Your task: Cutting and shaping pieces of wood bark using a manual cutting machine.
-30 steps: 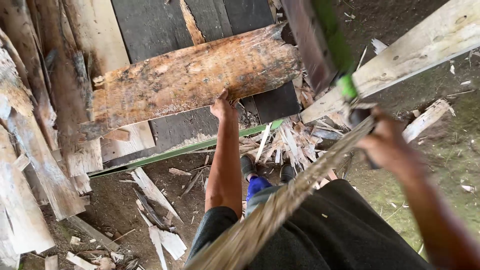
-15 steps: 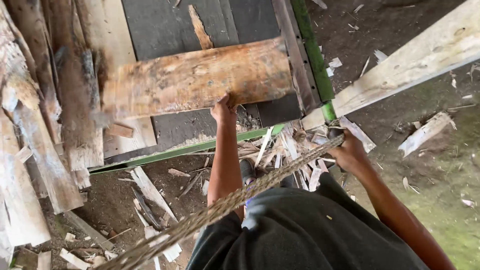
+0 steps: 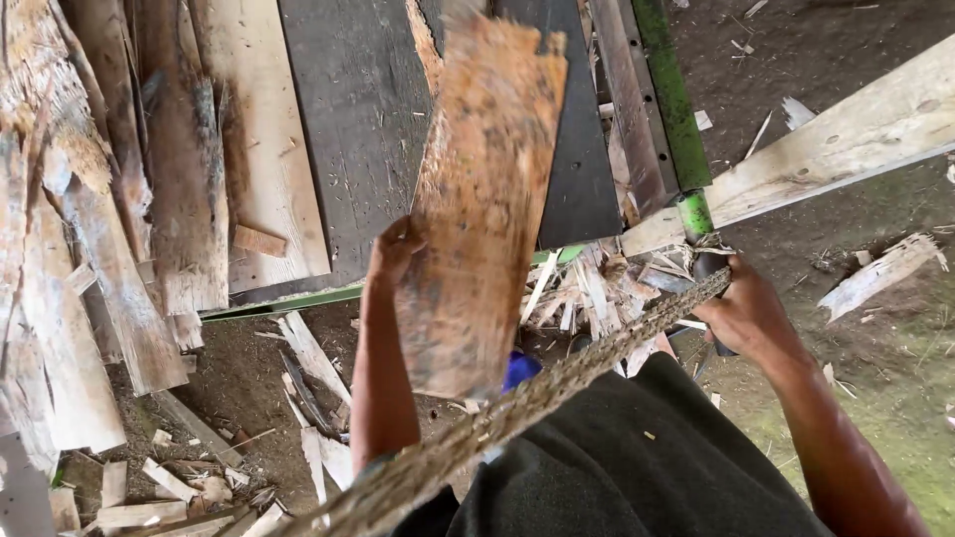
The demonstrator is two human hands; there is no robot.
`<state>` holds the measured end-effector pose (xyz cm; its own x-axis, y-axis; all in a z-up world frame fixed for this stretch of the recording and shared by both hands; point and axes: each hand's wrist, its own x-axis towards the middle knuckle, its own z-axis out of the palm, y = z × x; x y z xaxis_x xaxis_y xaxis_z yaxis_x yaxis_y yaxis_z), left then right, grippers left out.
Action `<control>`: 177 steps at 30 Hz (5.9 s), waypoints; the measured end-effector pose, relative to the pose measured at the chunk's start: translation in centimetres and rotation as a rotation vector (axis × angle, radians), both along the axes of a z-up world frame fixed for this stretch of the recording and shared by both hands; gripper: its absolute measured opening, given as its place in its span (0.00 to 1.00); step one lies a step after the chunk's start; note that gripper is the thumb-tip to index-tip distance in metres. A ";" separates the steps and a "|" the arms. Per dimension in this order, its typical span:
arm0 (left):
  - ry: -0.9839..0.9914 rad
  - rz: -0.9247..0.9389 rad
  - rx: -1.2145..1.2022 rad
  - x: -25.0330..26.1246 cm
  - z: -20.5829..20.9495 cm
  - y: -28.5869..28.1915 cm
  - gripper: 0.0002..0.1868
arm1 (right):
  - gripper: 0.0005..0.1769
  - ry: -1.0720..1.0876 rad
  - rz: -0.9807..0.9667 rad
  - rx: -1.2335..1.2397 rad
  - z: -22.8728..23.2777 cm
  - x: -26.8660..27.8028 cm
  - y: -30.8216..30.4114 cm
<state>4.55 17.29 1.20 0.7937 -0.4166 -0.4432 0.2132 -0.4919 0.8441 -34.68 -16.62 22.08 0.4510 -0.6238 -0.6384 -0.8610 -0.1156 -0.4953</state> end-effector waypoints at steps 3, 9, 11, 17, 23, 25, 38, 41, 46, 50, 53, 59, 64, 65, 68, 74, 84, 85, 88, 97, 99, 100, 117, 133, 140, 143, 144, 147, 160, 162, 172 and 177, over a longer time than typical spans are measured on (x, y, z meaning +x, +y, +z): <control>0.108 -0.125 -0.332 3.3 0.6 2.2 0.11 | 0.40 -0.027 0.079 -0.042 -2.4 -1.1 -1.2; -0.320 -0.440 0.236 11.0 6.4 -1.5 0.24 | 0.41 0.189 0.218 -0.145 -2.9 -0.9 -1.1; -0.431 -0.358 0.348 10.9 6.5 -2.4 0.19 | 0.30 0.096 0.056 -0.032 -1.9 -0.1 -0.4; 0.600 0.203 -0.246 -4.4 -1.6 -4.6 0.29 | 0.32 0.127 -0.001 -0.062 -3.7 -0.9 -0.7; 0.472 0.890 -0.639 -11.7 -12.6 -0.6 0.37 | 0.30 0.156 0.082 -0.055 -1.2 0.5 0.0; 0.406 1.114 -0.478 -10.9 -4.0 -2.6 0.31 | 0.31 0.121 0.059 -0.043 -1.5 0.2 -0.1; -0.188 1.131 -0.912 -6.0 7.3 -2.3 0.42 | 0.41 0.143 0.125 -0.070 -2.0 -1.2 -1.3; -0.325 0.852 -0.999 -0.5 1.2 0.4 0.36 | 0.32 0.149 0.069 -0.072 2.0 0.4 0.1; -0.100 0.984 -0.839 2.2 10.0 -2.2 0.44 | 0.24 0.026 0.096 -0.082 -2.0 -1.0 -0.6; -0.079 0.971 -0.822 4.8 6.3 -1.6 0.42 | 0.22 0.031 0.126 -0.220 -9.9 -2.2 -1.5; -0.058 0.964 -0.749 6.1 5.6 -0.7 0.41 | 0.33 0.121 0.076 -0.142 -9.4 -1.2 -0.5; -0.070 0.913 -0.783 8.5 3.0 -1.5 0.44 | 0.35 0.038 0.073 -0.016 3.0 0.4 0.4; -0.034 0.927 -0.741 8.1 3.6 -1.5 0.45 | 0.37 0.054 0.212 -0.123 8.2 -1.0 -1.9; -0.027 0.942 -0.763 8.3 3.2 -1.5 0.46 | 0.33 0.001 0.314 -0.209 8.7 -1.0 -2.2; -0.031 0.949 -0.716 8.4 3.2 -1.5 0.46 | 0.21 -0.161 0.028 -0.027 4.6 0.1 0.1; -0.061 0.918 -0.705 9.3 -0.6 -1.0 0.56 | 0.30 -0.148 0.118 -0.096 -22.1 -0.8 -0.2; 0.000 0.912 -0.900 9.6 1.8 2.3 0.41 | 0.28 -0.092 0.058 0.003 -6.4 -1.7 -0.5; 0.061 0.919 -0.883 9.8 2.8 2.9 0.40 | 0.25 -0.110 0.034 0.011 -5.3 -1.6 -0.8; 0.076 0.828 -0.828 11.0 2.9 4.8 0.39 | 0.15 -0.143 0.048 0.001 -3.5 -1.8 -1.3; -0.500 0.621 -0.248 0.6 0.0 0.3 0.47 | 0.12 -0.297 0.092 0.025 -2.8 -1.8 -1.6; -0.574 0.642 0.004 -6.7 -1.5 0.4 0.46 | 0.11 -0.334 0.086 0.044 -2.8 -2.0 -1.7; -0.602 0.664 -0.061 -10.0 -3.1 0.8 0.42 | 0.13 -0.343 0.081 0.037 -2.7 -2.1 -1.6; 0.407 0.722 -0.738 -22.5 0.0 -2.0 0.22 | 0.08 -0.609 0.021 0.277 -2.4 -2.7 -0.9; 0.292 0.654 -0.994 -30.1 11.2 14.0 0.23 | 0.39 -0.670 0.219 1.065 -21.4 0.9 12.6; 0.279 0.782 -0.973 -29.2 11.2 24.8 0.20 | 0.35 -0.627 0.433 0.896 -13.4 9.6 29.2; 0.211 0.860 -0.942 -29.3 7.6 30.7 0.17 | 0.31 -0.618 0.440 0.968 -14.6 11.5 35.5; 0.199 0.873 -0.943 -29.1 6.0 33.0 0.17 | 0.31 -0.615 0.454 0.976 -13.3 12.2 38.5; 0.014 0.934 -0.938 -29.4 4.5 39.2 0.13 | 0.31 -0.672 0.430 0.977 -13.2 14.0 44.8; -0.511 1.480 -0.499 -19.6 17.2 81.7 0.34 | 0.39 -0.309 0.482 1.146 -17.9 15.5 50.7; -0.623 1.542 -0.576 -16.7 19.5 82.5 0.38 | 0.40 -0.364 0.442 1.147 -19.1 16.0 50.7; 0.354 1.059 -0.695 -17.5 0.2 40.2 0.21 | 0.34 -0.386 0.159 1.105 -20.4 11.5 43.3; 0.443 0.937 -0.837 -17.1 -4.4 33.6 0.34 | 0.30 -0.371 0.078 1.013 -21.6 8.7 37.4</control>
